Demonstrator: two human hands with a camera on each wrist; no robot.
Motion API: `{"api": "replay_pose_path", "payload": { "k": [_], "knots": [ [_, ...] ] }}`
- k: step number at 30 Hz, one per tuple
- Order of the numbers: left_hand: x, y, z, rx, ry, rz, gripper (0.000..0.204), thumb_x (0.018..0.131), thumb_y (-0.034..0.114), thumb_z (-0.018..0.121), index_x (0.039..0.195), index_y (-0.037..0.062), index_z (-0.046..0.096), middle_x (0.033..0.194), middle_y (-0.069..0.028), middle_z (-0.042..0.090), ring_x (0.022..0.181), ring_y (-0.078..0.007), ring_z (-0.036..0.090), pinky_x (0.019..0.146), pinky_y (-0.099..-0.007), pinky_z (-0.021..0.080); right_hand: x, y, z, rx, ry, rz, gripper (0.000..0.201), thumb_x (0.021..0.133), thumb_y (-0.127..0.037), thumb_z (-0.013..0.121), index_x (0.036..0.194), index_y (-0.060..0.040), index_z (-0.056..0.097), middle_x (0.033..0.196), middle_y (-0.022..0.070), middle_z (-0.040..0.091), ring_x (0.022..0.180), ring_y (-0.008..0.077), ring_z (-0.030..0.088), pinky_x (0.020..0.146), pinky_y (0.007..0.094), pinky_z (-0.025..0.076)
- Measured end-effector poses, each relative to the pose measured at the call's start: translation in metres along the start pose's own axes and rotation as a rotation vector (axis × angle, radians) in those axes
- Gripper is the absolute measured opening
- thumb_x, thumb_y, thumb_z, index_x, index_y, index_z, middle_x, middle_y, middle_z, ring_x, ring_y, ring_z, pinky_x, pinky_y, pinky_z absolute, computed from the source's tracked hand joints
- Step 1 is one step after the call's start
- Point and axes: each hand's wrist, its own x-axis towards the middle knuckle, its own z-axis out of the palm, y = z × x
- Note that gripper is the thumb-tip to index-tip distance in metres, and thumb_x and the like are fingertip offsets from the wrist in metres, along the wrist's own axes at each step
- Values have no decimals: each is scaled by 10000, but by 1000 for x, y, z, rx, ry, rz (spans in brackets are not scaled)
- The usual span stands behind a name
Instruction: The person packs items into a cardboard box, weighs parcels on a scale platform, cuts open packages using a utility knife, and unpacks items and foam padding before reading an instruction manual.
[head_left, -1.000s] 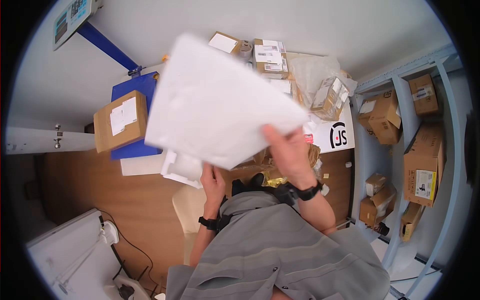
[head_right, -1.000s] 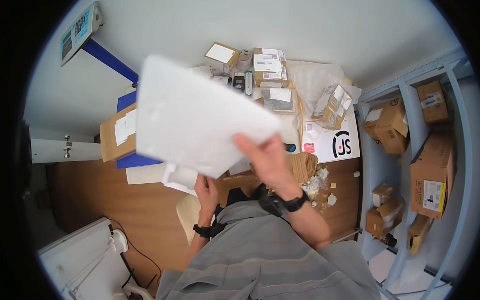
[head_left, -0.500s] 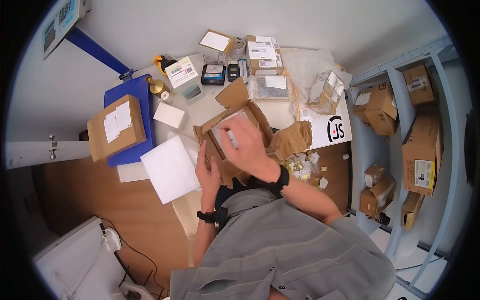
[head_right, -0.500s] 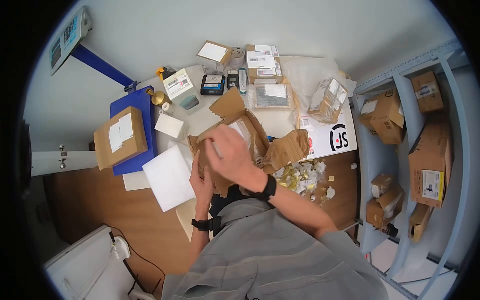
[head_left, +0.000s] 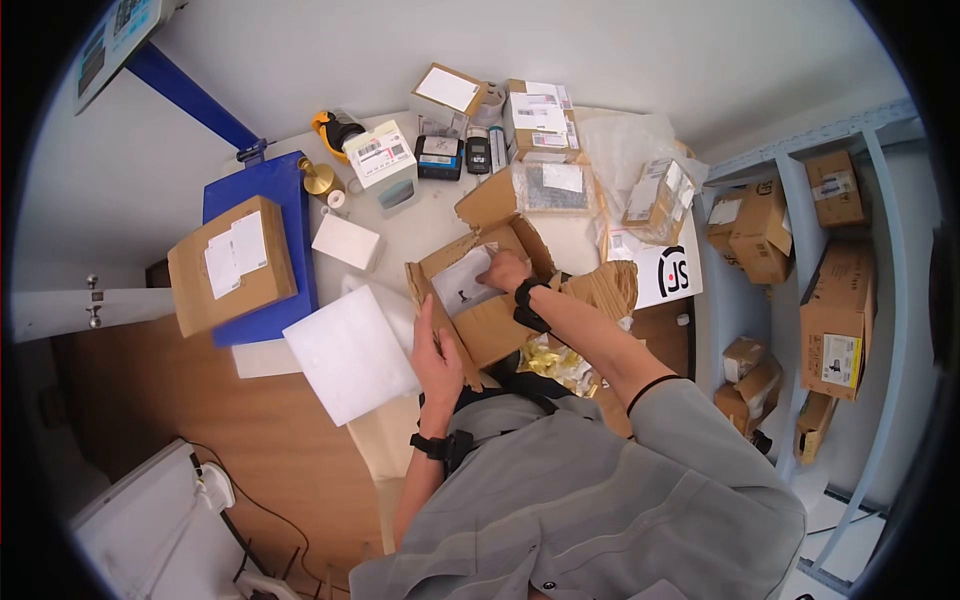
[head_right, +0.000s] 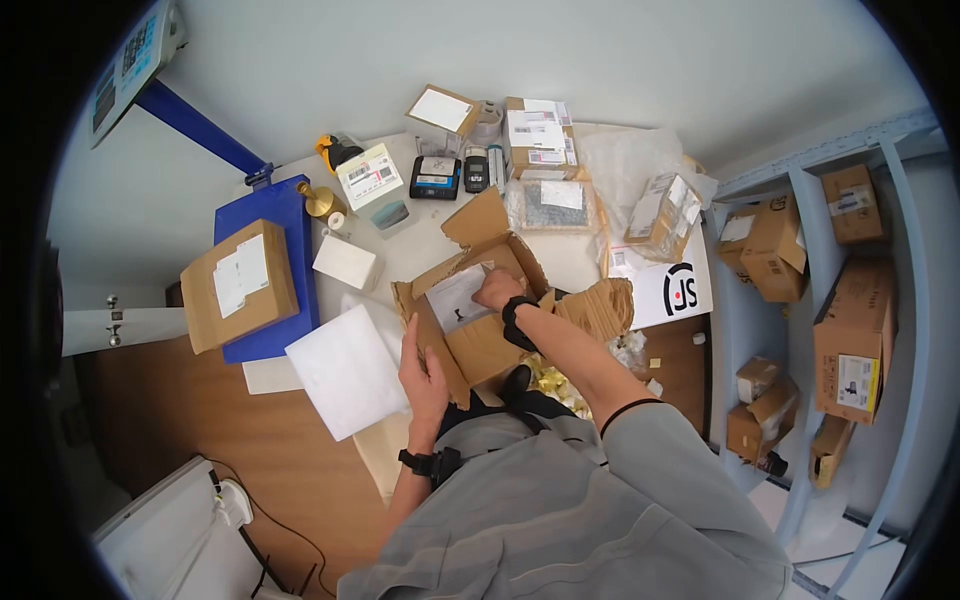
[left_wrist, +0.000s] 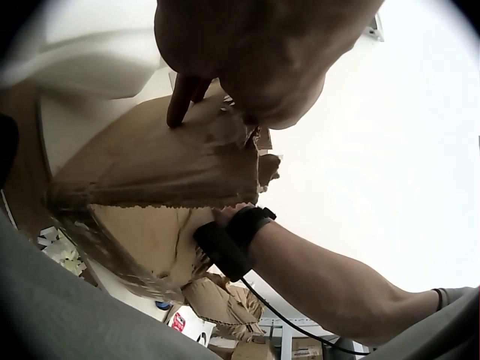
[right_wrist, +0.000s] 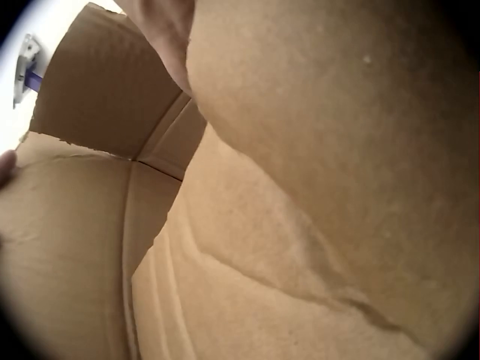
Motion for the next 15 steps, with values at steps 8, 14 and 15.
{"api": "replay_pose_path", "payload": {
  "k": [8,14,15],
  "knots": [
    [2,-7,-2,-35,106,140,561,967,-48,469,1520,46,484,1315,-195,623,746,-223,543,667,-321,471,-85,-20,-89,191,-31,-370,277,876,-264,749,1044,-47,782,962,199,759,939,372,732,854,447,563],
    [4,-19,2,4,12,219,488,1031,82,458,1516,40,487,1461,-261,536,1264,-362,592,1059,-400,465,-219,-3,-135,45,676,-977,253,800,-56,733,1049,-46,775,1081,136,725,1039,323,714,827,389,597],
    [1,-5,-4,2,-20,118,474,1086,240,421,1513,46,492,1546,-287,456,1477,-411,412,1205,-464,328,-234,-3,-137,55,737,-1043,284,797,-30,711,1075,-44,770,1116,138,725,1074,328,708,857,398,607]
  ]
}}
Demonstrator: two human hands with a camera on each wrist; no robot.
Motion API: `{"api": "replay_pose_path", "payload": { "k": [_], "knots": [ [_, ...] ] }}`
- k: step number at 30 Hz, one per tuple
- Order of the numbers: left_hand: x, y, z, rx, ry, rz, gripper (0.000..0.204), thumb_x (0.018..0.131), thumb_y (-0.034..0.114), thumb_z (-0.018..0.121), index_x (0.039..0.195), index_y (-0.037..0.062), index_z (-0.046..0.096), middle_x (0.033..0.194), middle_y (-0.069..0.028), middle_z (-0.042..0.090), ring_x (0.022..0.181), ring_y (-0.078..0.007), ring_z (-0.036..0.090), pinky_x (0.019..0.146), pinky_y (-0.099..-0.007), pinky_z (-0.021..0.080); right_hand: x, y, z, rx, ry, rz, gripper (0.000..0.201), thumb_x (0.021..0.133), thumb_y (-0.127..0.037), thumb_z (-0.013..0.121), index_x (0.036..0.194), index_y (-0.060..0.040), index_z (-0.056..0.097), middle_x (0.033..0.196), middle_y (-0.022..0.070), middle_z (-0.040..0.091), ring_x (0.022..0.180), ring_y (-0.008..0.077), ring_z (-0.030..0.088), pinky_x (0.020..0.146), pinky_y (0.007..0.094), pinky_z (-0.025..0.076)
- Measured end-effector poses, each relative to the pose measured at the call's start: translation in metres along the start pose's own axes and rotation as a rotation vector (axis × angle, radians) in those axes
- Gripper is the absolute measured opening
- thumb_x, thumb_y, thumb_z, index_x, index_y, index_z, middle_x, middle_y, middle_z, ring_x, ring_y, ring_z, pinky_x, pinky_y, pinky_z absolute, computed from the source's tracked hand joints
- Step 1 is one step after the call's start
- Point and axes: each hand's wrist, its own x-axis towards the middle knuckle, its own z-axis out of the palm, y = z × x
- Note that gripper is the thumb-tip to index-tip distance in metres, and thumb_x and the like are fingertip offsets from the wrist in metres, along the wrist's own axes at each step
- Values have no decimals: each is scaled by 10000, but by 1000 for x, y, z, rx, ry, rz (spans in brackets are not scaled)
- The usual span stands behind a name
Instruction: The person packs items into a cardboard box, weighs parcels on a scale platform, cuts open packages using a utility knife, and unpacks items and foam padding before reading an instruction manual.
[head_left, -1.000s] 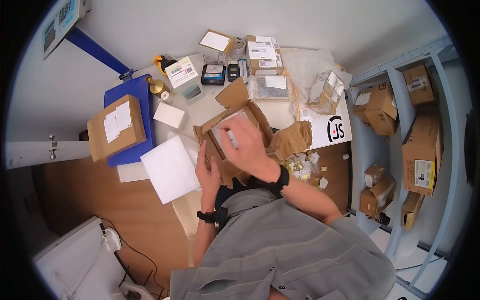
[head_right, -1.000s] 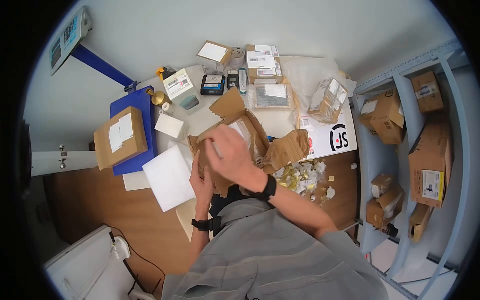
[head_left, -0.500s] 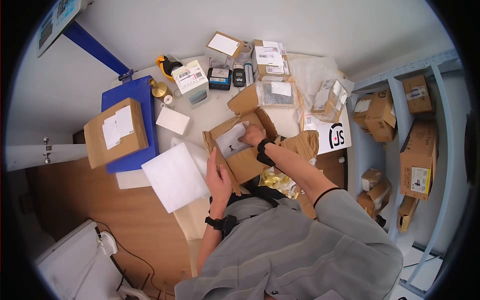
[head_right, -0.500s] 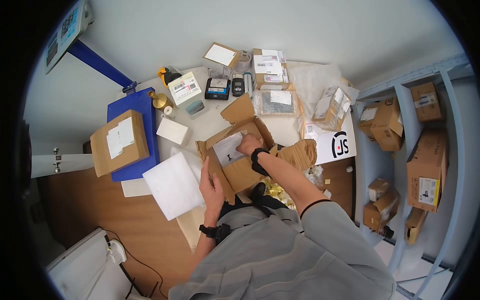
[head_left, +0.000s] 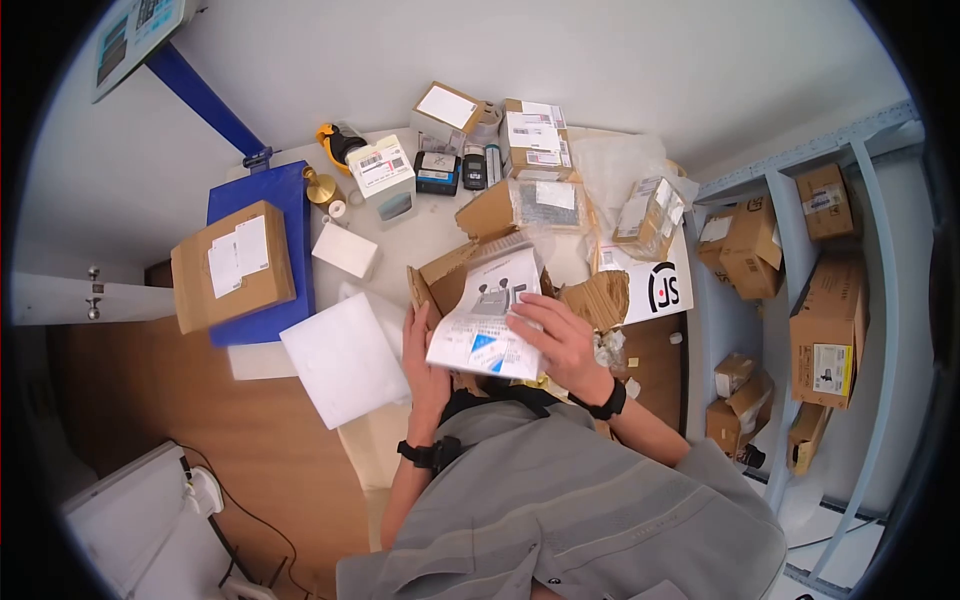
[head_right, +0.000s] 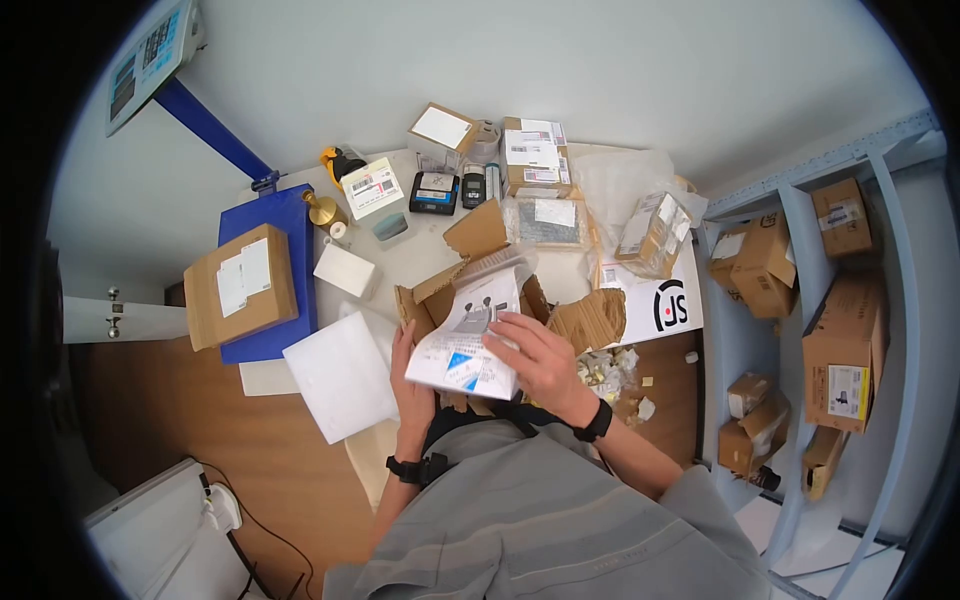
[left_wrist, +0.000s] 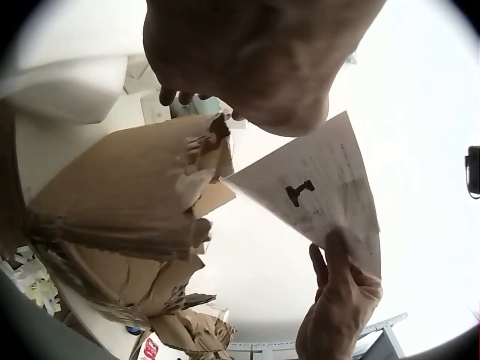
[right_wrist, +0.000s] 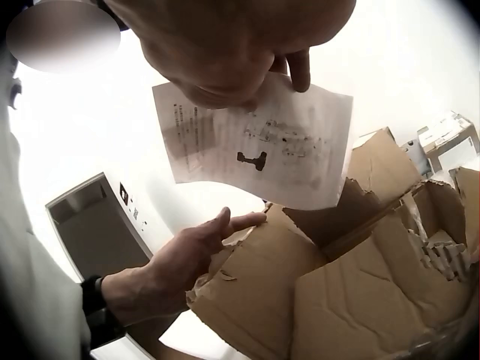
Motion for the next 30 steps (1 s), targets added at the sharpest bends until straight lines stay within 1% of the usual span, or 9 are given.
{"api": "replay_pose_path", "payload": {
  "k": [3,5,8,10,16,20,21,27,30],
  "knots": [
    [-8,25,-23,-129,111,-28,612,1124,488,323,1492,40,516,1586,-245,432,1465,-391,426,1185,-487,352,-12,-21,-3,63,98,-102,333,784,-19,708,1113,-34,760,1176,153,720,1148,350,690,927,415,611],
    [-17,25,-45,-583,-1,-248,660,1123,525,270,1503,35,496,1592,-200,440,1450,-338,446,1164,-481,384,-17,-32,5,133,130,-139,353,773,-32,727,1125,-27,755,1200,168,716,1186,365,678,967,424,606],
    [-19,68,-73,-741,-112,-394,500,1088,223,507,1541,23,437,1437,-183,594,1256,-244,612,1027,-399,528,-23,-40,18,251,73,-207,341,784,-61,737,1121,-6,747,1260,176,693,1246,373,650,1002,438,589],
    [-24,76,-79,-778,-100,-533,680,957,-118,620,1580,31,392,1305,-171,684,1077,-166,702,915,-281,578,-22,-43,25,266,34,-172,333,793,-52,730,1122,-5,744,1268,175,688,1262,372,638,1028,450,572],
    [-42,57,-98,-589,111,-283,704,978,-127,556,1622,18,310,1494,-173,549,1254,-174,610,1045,-287,491,-39,-17,39,188,5,4,306,844,11,689,1149,12,717,1180,185,699,1146,347,670,925,427,570],
    [-45,36,-112,-528,203,-180,758,944,-176,522,1635,24,285,1626,-181,388,1435,-220,461,1175,-328,375,-73,3,41,260,-105,431,392,924,-113,704,1301,-21,647,879,187,717,796,375,695,701,456,542],
    [-44,29,-115,-519,219,-182,758,944,-176,522,1635,24,285,1626,-181,388,1435,-220,461,1175,-328,375,-81,7,42,263,-204,625,493,941,-167,714,1402,-44,592,779,182,708,694,390,681,644,473,526],
    [-35,-58,-141,-263,255,-228,787,917,-189,523,1632,38,285,1647,-190,358,1446,-258,459,1185,-351,389,-94,28,54,139,-406,690,915,907,-242,765,1642,-114,236,680,176,684,635,400,672,600,486,518],
    [-32,-86,-147,-14,305,-389,748,929,-111,589,1611,52,330,1594,-196,444,1415,-294,501,1161,-397,417,-82,35,56,200,-422,778,667,910,-236,759,1474,-76,442,673,175,686,657,382,698,598,479,521]
  ]
}}
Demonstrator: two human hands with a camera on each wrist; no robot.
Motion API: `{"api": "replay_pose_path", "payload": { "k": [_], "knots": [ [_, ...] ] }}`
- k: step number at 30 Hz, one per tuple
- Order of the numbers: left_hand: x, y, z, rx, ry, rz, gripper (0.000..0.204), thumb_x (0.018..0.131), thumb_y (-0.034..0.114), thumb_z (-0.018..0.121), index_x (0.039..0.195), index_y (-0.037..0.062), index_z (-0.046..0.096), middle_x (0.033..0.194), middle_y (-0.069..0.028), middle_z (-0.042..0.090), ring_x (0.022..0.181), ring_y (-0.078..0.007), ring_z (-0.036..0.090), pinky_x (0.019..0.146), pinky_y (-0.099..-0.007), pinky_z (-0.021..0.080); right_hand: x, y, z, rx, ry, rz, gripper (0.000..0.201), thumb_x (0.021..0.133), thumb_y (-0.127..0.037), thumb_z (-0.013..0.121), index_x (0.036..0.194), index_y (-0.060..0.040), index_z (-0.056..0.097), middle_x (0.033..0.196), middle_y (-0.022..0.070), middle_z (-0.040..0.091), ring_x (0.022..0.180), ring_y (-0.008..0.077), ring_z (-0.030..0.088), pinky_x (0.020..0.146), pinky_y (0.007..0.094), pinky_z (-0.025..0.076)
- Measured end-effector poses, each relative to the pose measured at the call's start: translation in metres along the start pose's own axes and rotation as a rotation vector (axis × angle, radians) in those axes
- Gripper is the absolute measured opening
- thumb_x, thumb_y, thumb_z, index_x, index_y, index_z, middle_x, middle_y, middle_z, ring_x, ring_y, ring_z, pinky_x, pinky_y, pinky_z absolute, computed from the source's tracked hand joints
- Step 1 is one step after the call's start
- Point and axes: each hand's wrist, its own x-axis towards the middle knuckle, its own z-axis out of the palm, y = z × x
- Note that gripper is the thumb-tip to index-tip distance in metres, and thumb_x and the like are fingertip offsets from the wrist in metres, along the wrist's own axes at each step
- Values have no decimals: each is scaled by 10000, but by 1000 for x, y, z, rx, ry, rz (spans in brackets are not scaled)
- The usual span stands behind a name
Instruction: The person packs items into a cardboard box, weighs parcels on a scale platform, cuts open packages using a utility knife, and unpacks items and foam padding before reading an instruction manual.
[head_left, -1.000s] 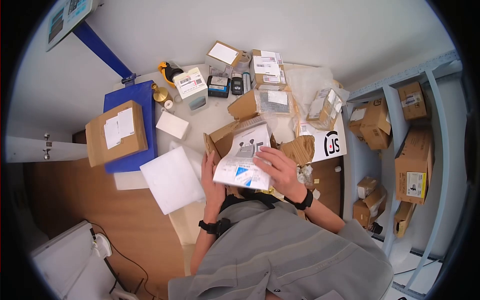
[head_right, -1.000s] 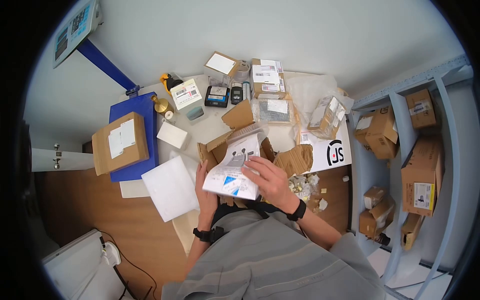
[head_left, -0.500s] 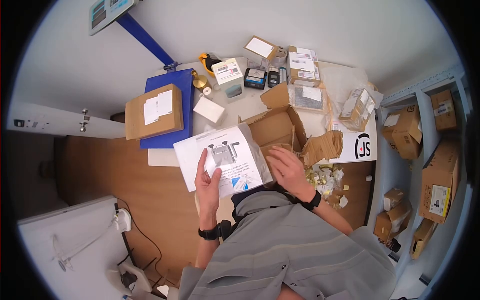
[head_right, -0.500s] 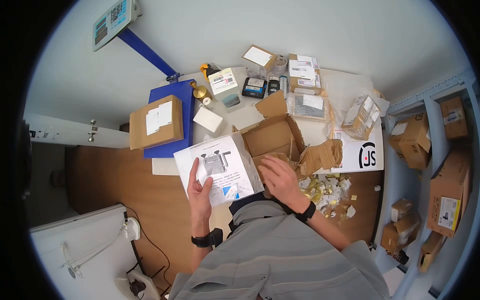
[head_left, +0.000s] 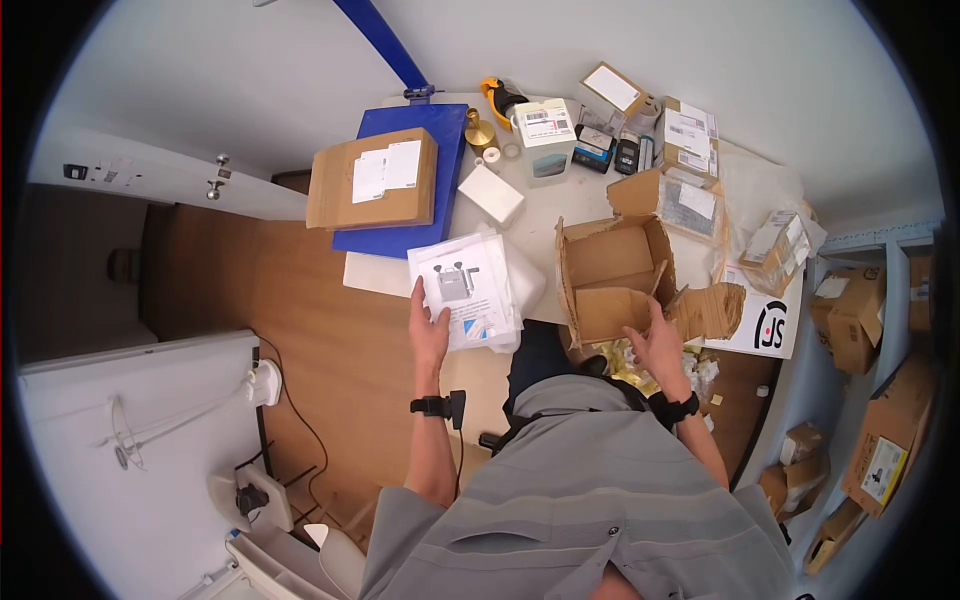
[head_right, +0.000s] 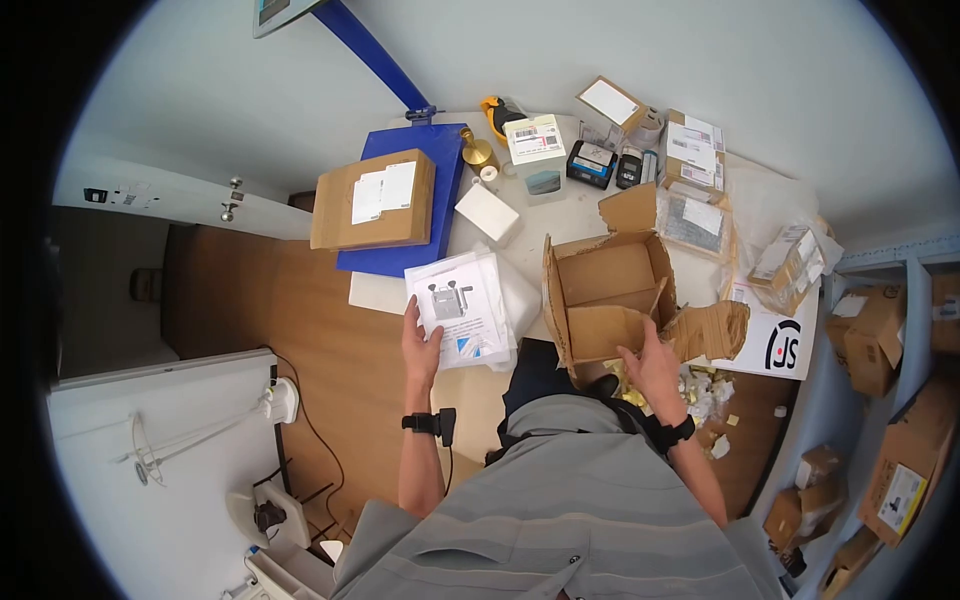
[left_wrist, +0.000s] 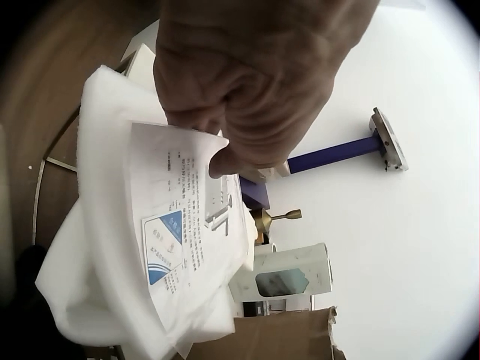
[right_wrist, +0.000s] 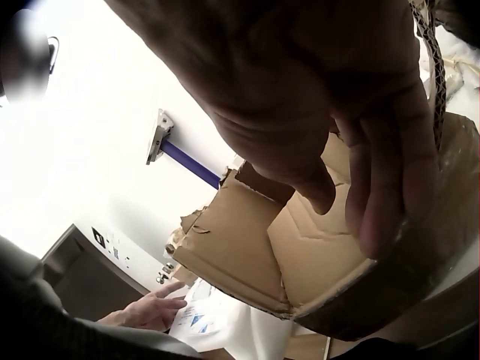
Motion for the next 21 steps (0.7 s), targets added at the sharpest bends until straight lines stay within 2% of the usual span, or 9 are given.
{"api": "replay_pose_path", "payload": {
  "k": [2,7,9,10,12,16,17,19,21],
  "knots": [
    [2,-14,0,-20,13,10,730,933,-106,586,1604,46,342,1594,-188,450,1413,-301,504,1156,-404,422,8,1,-1,131,-66,128,317,927,-214,740,1131,-42,568,714,177,713,716,338,738,609,437,532],
    [3,-38,3,-124,31,43,670,944,-84,577,1576,30,385,1596,-212,443,1439,-355,470,1166,-446,409,9,9,0,218,50,36,181,983,-144,687,1048,-31,562,762,163,741,761,257,767,633,355,528],
    [1,-43,4,324,107,277,654,953,35,651,1559,16,406,1570,-271,444,1451,-411,438,1178,-475,389,3,12,2,329,43,78,148,999,-119,669,1049,-26,566,781,158,751,781,232,775,644,331,526],
    [0,-40,3,316,92,277,654,953,35,651,1559,16,406,1570,-271,444,1451,-411,438,1178,-475,389,-1,18,7,382,97,10,140,1003,-105,666,1057,-21,567,796,152,756,795,219,777,653,322,526],
    [3,-34,4,728,341,270,771,915,240,772,1550,-5,410,1540,-312,453,1446,-449,423,1186,-480,375,-13,22,-1,360,141,-25,143,995,-93,687,1067,-11,593,852,154,768,827,203,781,664,305,534],
    [25,-54,-2,324,225,-131,984,823,434,868,1546,-38,396,1550,-315,444,1411,-430,479,1179,-465,385,-29,24,-12,349,208,-110,126,966,-100,724,1018,-20,642,831,175,742,758,234,761,625,324,531],
    [36,-72,7,528,259,-18,943,823,389,882,1520,-53,426,1481,-309,526,1326,-403,569,1124,-452,448,-33,23,-18,297,205,-104,122,955,-103,737,1004,-24,657,827,180,732,730,257,750,611,335,529],
    [36,-60,-10,243,70,-143,849,826,316,889,1467,-69,487,1368,-268,629,1227,-354,640,1040,-425,510,-40,11,-19,289,230,-134,114,932,-93,751,1000,-40,675,820,173,715,702,310,715,606,361,526],
    [37,-54,-9,204,47,-168,799,836,293,883,1443,-71,512,1327,-243,657,1195,-329,654,1015,-412,520,-48,10,-26,269,259,-293,120,927,-93,751,1020,-57,685,817,162,706,703,339,692,596,383,514]
  ]
}}
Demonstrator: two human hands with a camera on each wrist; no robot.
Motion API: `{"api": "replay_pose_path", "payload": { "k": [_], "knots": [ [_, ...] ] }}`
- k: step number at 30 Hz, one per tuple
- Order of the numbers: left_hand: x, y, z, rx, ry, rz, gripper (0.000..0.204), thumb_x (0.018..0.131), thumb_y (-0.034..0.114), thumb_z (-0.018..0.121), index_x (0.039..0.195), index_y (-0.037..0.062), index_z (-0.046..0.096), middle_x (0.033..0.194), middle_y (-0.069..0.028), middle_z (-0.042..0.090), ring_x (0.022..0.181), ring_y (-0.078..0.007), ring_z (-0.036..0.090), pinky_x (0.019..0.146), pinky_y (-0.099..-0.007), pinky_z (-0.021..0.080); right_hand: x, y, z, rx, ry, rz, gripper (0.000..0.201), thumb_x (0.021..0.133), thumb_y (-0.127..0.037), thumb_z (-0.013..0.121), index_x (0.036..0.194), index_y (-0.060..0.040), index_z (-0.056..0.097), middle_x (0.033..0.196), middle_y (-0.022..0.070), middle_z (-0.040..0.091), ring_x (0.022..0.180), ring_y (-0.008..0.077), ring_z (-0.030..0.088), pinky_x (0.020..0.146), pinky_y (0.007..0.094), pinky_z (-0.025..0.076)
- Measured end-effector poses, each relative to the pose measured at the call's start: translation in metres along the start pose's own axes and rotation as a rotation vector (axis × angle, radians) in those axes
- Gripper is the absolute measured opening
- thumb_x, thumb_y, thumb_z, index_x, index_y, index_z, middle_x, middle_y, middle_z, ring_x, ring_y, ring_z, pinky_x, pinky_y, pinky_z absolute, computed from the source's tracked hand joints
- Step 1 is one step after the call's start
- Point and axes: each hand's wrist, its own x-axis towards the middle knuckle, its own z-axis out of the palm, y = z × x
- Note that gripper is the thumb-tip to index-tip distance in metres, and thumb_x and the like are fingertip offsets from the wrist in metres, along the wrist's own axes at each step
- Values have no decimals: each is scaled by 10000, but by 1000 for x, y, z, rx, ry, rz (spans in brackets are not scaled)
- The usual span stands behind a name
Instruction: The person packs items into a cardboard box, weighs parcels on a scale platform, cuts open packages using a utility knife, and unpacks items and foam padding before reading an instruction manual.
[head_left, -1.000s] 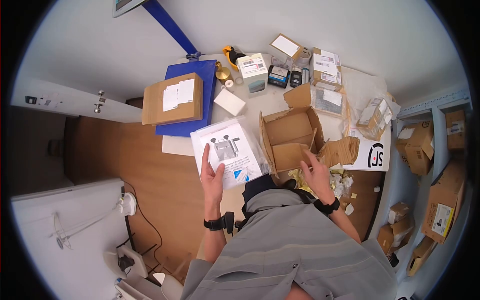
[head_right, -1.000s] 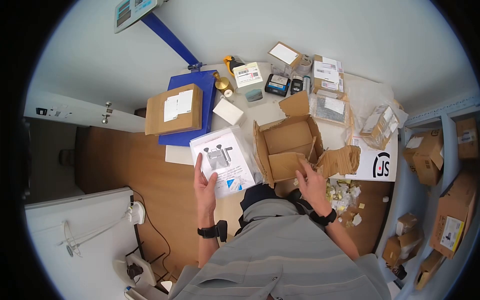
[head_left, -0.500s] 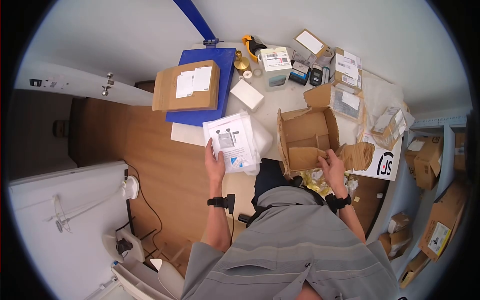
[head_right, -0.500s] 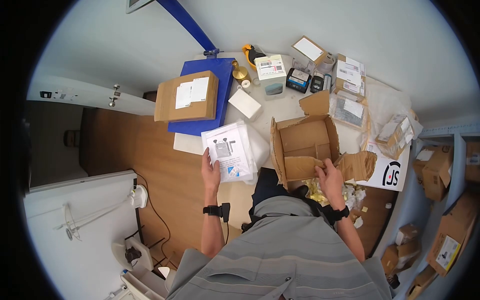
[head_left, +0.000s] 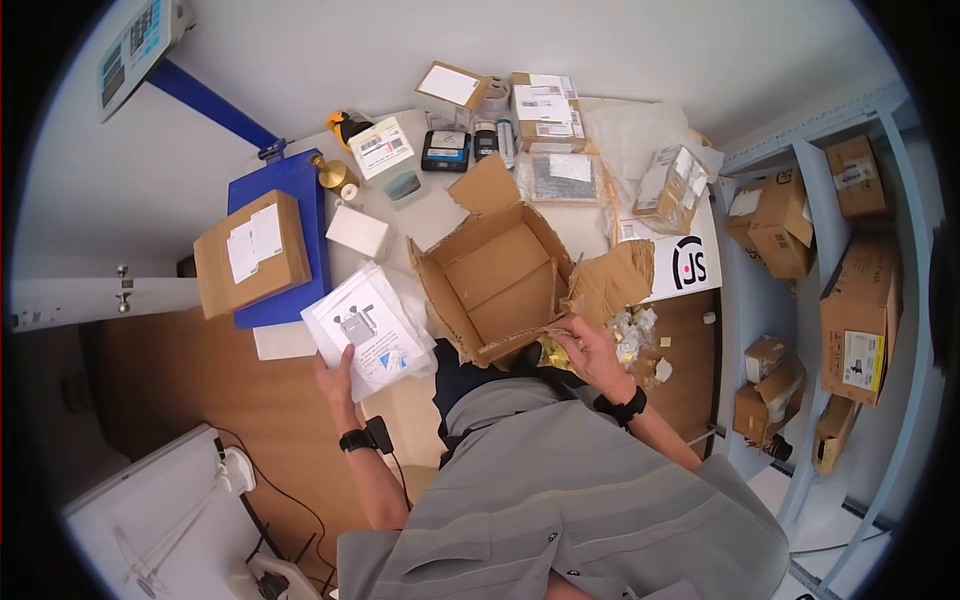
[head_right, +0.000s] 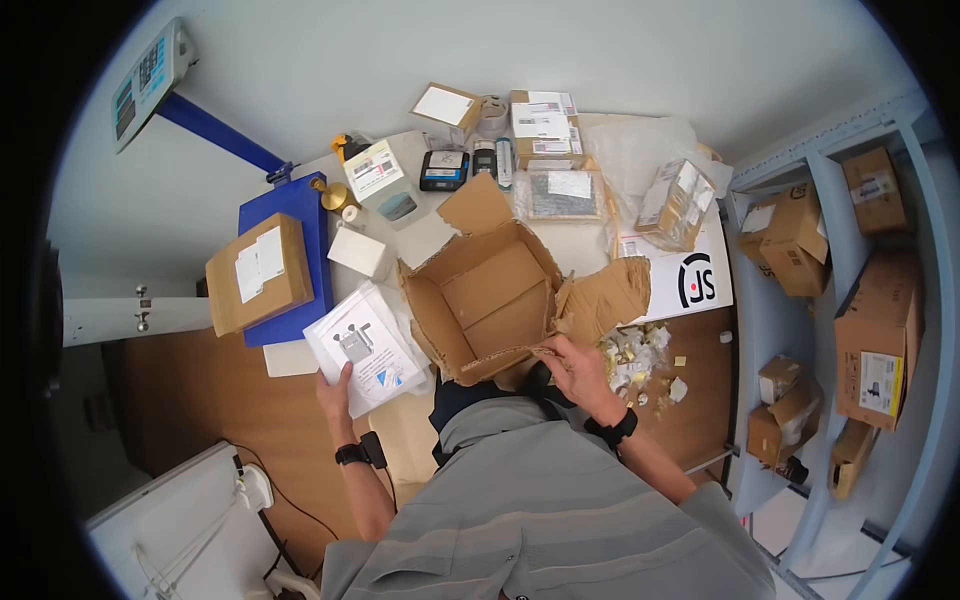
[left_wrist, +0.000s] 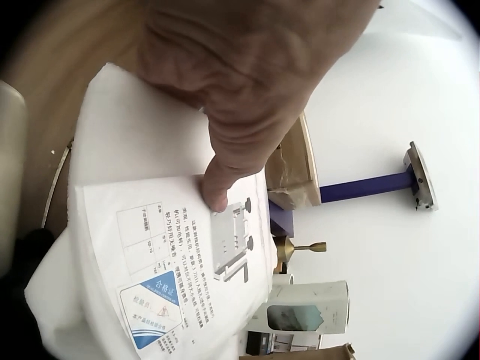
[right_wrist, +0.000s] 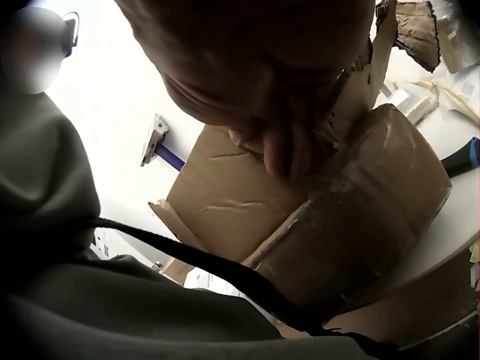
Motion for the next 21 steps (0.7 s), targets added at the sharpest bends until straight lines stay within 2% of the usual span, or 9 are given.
{"api": "replay_pose_path", "payload": {
  "k": [4,6,8,12,14,17,18,20,21],
  "knots": [
    [-1,9,10,-109,-48,-85,693,870,254,859,1402,-70,554,1284,-204,687,1143,-285,672,979,-394,530,-14,-15,-18,-87,-18,-135,172,879,-59,748,1039,-50,685,740,171,630,694,372,639,604,437,485],
    [-4,12,18,-92,-83,-104,715,905,284,828,1445,-63,513,1329,-224,657,1194,-291,648,1012,-407,513,-23,-14,-26,-123,-20,-139,178,859,-33,739,1026,-26,679,732,168,615,694,371,626,610,441,481],
    [-4,6,20,-36,8,-47,758,965,363,753,1511,-58,437,1405,-262,598,1264,-308,611,1054,-411,486,-28,-19,-35,-109,-36,-190,274,784,45,711,1051,-14,695,767,160,653,695,354,645,609,421,493],
    [-3,3,12,-123,77,-46,810,1012,458,660,1559,-58,360,1497,-301,507,1346,-350,557,1103,-419,453,-40,-26,-49,-67,89,-226,297,762,63,703,1051,-5,699,742,152,643,669,344,640,600,418,491],
    [-13,27,6,217,119,35,823,1033,504,600,1563,-70,345,1539,-335,446,1378,-396,528,1138,-422,427,-44,-35,-61,-74,108,-163,305,759,72,709,1057,8,696,758,169,662,670,351,655,606,399,505],
    [-20,46,6,160,156,243,781,1065,487,542,1567,-76,336,1578,-319,406,1448,-401,445,1201,-417,346,-36,-46,-69,-15,212,-181,159,857,-8,753,996,-4,677,730,149,645,619,320,621,574,388,473],
    [-32,67,2,138,194,347,763,1077,475,522,1569,-77,333,1588,-303,403,1466,-392,422,1218,-414,319,-32,-45,-71,-17,232,-177,159,857,-8,753,996,-4,677,730,149,645,619,320,621,574,388,473],
    [-84,142,6,-83,93,560,770,1073,476,529,1570,-77,329,1631,-248,367,1514,-351,353,1246,-444,260,-26,-45,-75,150,234,-103,123,912,-51,748,995,-9,666,739,122,706,584,232,640,543,348,464],
    [-113,182,10,-125,38,693,805,1056,498,553,1572,-77,324,1639,-236,358,1522,-340,341,1250,-455,249,-22,-47,-80,149,242,-104,123,912,-51,748,995,-9,666,739,122,706,584,232,640,543,348,464]
  ]
}}
